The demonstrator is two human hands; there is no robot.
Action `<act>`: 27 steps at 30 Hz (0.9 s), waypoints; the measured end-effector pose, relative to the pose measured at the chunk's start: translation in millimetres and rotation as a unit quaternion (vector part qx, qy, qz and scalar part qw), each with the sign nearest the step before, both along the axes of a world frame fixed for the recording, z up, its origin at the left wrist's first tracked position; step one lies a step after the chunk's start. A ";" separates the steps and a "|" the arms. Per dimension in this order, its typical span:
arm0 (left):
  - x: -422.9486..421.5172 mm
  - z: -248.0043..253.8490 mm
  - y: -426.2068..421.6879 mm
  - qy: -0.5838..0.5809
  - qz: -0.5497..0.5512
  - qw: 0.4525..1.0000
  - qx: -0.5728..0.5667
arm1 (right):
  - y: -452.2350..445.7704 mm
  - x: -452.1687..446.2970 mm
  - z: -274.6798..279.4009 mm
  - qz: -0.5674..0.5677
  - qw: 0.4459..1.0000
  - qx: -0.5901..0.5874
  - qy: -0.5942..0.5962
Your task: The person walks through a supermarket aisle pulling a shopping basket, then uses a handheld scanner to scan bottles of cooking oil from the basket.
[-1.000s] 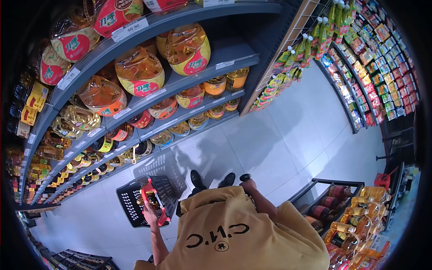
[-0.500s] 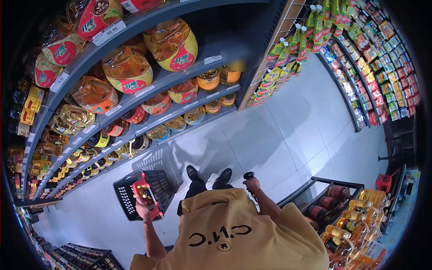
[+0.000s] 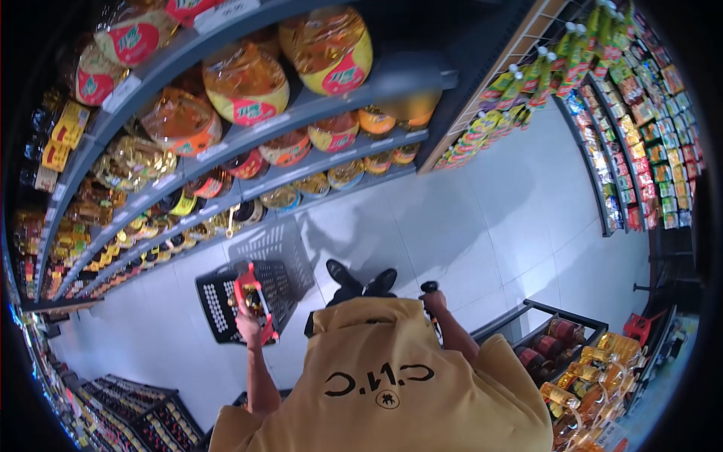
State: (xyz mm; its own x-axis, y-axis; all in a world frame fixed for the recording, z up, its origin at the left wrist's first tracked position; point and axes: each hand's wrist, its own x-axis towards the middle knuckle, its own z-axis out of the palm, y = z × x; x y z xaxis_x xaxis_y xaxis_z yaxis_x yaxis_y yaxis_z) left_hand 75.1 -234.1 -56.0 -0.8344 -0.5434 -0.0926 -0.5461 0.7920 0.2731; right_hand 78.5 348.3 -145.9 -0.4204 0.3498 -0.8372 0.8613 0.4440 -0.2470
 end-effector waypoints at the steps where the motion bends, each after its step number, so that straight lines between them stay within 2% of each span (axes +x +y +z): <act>1: -5.8 2.7 -1.4 -0.016 0.105 0.988 0.115 | -4.4 -4.7 -1.3 0.009 1.000 0.003 0.002; 3: -6.6 2.7 0.5 -0.050 0.156 0.979 0.125 | -15.3 -17.5 12.9 0.028 0.999 0.017 0.036; 5: -13.7 25.2 21.7 -0.026 0.173 0.976 0.129 | -25.9 -32.2 22.0 0.021 0.999 0.018 0.043; 6: -12.6 19.9 22.1 0.011 0.161 0.979 0.127 | -29.5 -37.7 22.1 0.004 0.999 0.010 0.032; 10: -9.3 18.0 25.1 -0.042 0.157 0.973 0.161 | -46.0 -54.2 37.7 -0.028 0.999 0.009 0.022; 11: -8.7 22.3 31.2 -0.017 0.130 0.977 0.170 | -51.5 -57.2 43.2 -0.030 0.999 0.012 0.019; 13: -6.9 21.5 33.0 -0.064 0.136 0.975 0.162 | -54.4 -58.2 39.0 0.011 1.000 0.022 0.003; 14: -4.4 22.6 36.6 -0.078 0.104 0.981 0.144 | -57.5 -59.9 41.0 0.042 0.999 0.032 0.005; 15: -4.9 19.8 37.2 -0.101 0.150 0.970 0.164 | -62.7 -63.3 46.6 0.074 0.996 0.041 0.006; 17: -9.2 27.7 50.9 -0.099 0.151 0.976 0.125 | -67.6 -65.4 43.5 0.108 0.992 0.057 0.011; 19: -13.9 40.9 61.1 -0.100 0.177 0.961 0.185 | -71.5 -70.1 37.1 0.157 0.985 0.071 0.013; 21: -11.0 32.3 64.0 -0.139 0.177 0.958 0.179 | -74.1 -79.9 39.3 0.160 0.984 0.071 -0.001; 23: -15.4 47.0 74.4 -0.122 0.181 0.951 0.219 | -81.7 -97.1 50.5 0.168 0.984 0.066 -0.013; 25: -15.8 55.8 86.3 -0.123 0.178 0.954 0.209 | -76.8 -111.5 41.6 0.160 0.985 0.064 -0.003; 27: -1.3 44.9 93.0 -0.081 0.075 0.984 0.138 | -86.0 -126.3 38.6 0.120 0.992 0.048 0.004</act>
